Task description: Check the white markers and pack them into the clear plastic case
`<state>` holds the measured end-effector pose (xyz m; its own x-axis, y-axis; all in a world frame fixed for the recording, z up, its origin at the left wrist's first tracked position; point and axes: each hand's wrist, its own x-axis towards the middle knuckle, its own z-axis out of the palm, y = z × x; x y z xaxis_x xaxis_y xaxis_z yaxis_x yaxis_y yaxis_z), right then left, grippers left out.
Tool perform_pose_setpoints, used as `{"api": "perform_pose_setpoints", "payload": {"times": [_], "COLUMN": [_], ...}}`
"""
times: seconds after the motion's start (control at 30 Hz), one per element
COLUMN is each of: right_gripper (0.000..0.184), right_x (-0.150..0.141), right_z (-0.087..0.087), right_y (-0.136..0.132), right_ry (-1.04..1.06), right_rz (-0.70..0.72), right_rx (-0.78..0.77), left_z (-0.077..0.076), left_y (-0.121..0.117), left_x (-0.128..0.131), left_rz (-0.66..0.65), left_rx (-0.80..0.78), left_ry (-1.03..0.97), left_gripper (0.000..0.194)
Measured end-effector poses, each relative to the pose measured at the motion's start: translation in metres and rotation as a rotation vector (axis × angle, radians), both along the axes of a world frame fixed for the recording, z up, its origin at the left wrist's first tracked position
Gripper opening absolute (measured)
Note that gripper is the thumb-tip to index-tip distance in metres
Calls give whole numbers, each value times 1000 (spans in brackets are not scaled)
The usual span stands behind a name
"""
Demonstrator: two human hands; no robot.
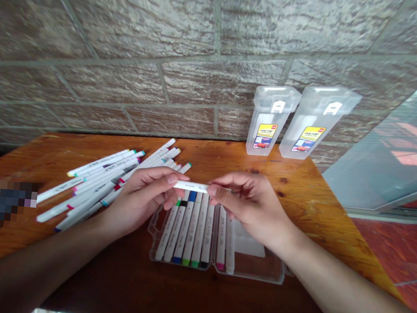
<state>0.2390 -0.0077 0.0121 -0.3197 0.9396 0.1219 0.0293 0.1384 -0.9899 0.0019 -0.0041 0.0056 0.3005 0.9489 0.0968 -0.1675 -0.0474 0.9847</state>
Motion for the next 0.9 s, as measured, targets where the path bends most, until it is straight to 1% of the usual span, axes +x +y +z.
{"api": "perform_pose_setpoints", "payload": {"times": [0.13, 0.3, 0.57, 0.7, 0.8, 0.9], "right_gripper": [25, 17, 22, 22, 21, 23], "right_x": [1, 2, 2, 2, 2, 3], "right_z": [-2, -2, 0, 2, 2, 1], "right_y": [0, 0, 1, 1, 1, 1], "right_ry": [50, 122, 155, 177, 180, 140], "right_rz": [2, 11, -1, 19, 32, 15], "right_rx": [-33, -48, -74, -78, -77, -60], "left_z": [1, 1, 2, 3, 4, 4], "left_y": [0, 1, 5, 6, 5, 4], "left_x": [0, 1, 1, 1, 1, 1], "left_rz": [24, 40, 61, 69, 77, 88], "left_rx": [-43, -82, -124, -149, -156, -112], "left_ry": [-39, -101, -183, -221, -212, -149], "left_gripper": [19, 20, 21, 21, 22, 21]}}
